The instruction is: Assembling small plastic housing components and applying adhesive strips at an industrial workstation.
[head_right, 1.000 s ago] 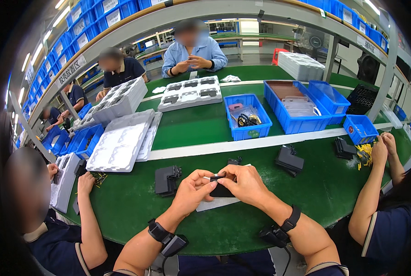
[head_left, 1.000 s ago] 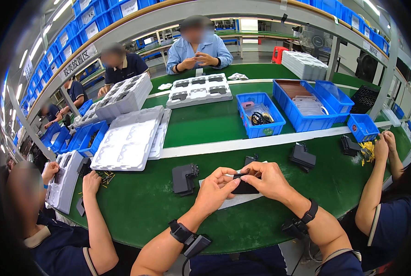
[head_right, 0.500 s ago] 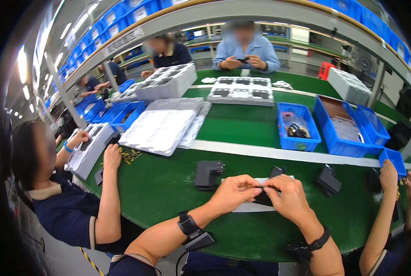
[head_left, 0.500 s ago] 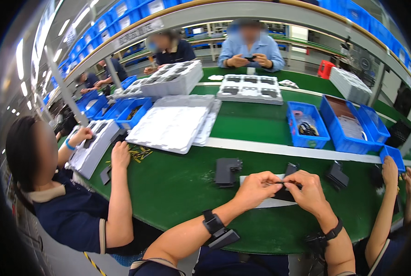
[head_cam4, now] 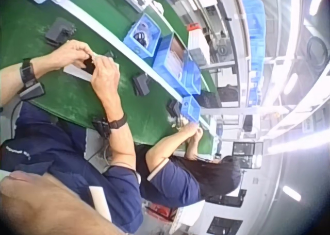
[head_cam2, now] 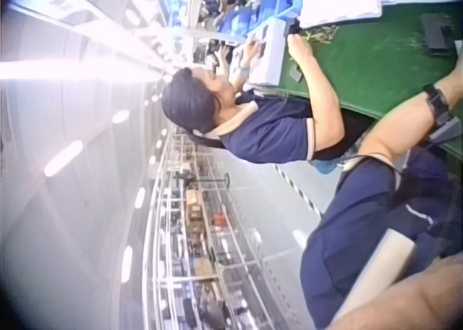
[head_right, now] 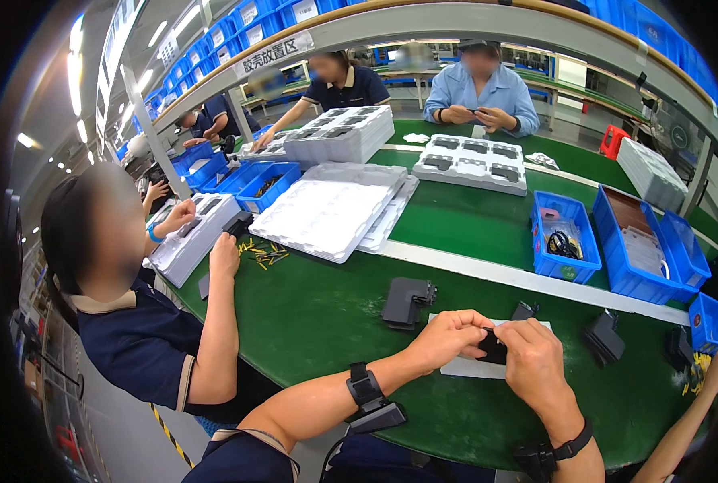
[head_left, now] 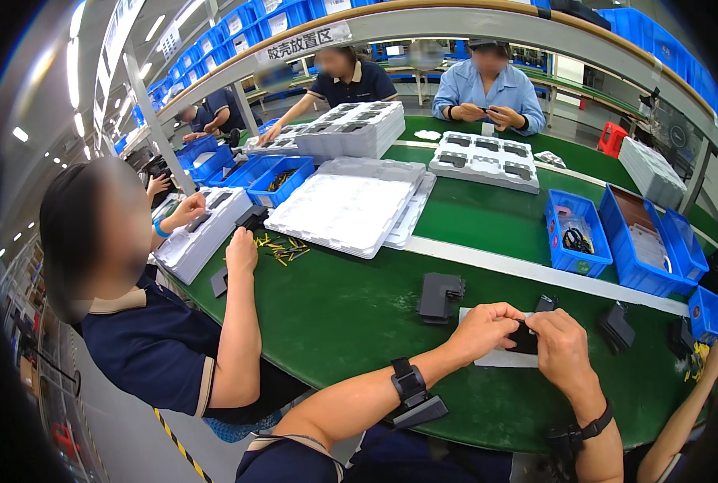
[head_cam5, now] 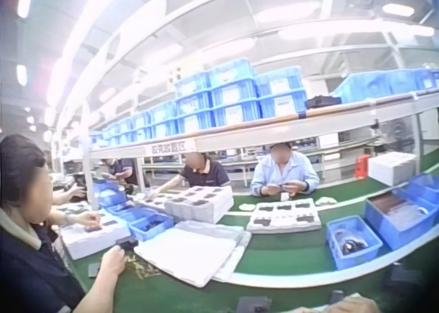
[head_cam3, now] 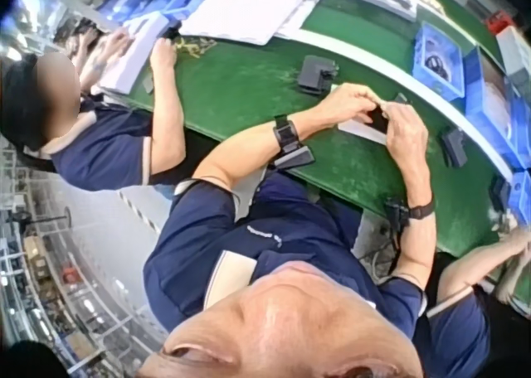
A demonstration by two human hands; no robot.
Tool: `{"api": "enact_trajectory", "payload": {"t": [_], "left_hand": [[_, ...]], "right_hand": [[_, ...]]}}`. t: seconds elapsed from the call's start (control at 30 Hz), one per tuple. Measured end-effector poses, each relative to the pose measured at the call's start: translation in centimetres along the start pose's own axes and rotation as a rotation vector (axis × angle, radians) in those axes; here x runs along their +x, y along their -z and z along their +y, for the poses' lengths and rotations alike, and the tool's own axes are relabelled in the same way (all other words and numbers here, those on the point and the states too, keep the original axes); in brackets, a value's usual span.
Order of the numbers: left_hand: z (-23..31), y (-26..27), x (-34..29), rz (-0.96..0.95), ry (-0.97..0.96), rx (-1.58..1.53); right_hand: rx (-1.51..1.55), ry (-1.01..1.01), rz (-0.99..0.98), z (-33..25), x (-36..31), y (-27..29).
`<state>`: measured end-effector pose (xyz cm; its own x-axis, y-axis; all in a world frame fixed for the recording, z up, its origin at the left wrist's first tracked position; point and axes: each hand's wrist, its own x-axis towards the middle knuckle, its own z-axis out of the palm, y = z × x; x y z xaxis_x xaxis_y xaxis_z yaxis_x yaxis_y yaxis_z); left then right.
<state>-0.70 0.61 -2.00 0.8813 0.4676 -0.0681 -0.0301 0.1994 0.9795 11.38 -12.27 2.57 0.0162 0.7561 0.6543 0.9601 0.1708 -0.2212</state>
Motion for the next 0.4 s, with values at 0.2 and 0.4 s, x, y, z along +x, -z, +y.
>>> {"api": "enact_trajectory", "payload": {"t": [0.2,0.4], "left_hand": [[0.3,-0.1,-0.1,-0.017,0.049,-0.081],[0.5,-0.2,-0.5,-0.038,0.026,0.056]], "right_hand": [[0.275,-0.276,-0.028,0.8,-0.1,0.4],[0.337,-0.455,-0.145,0.6,-0.1,0.7]]}}
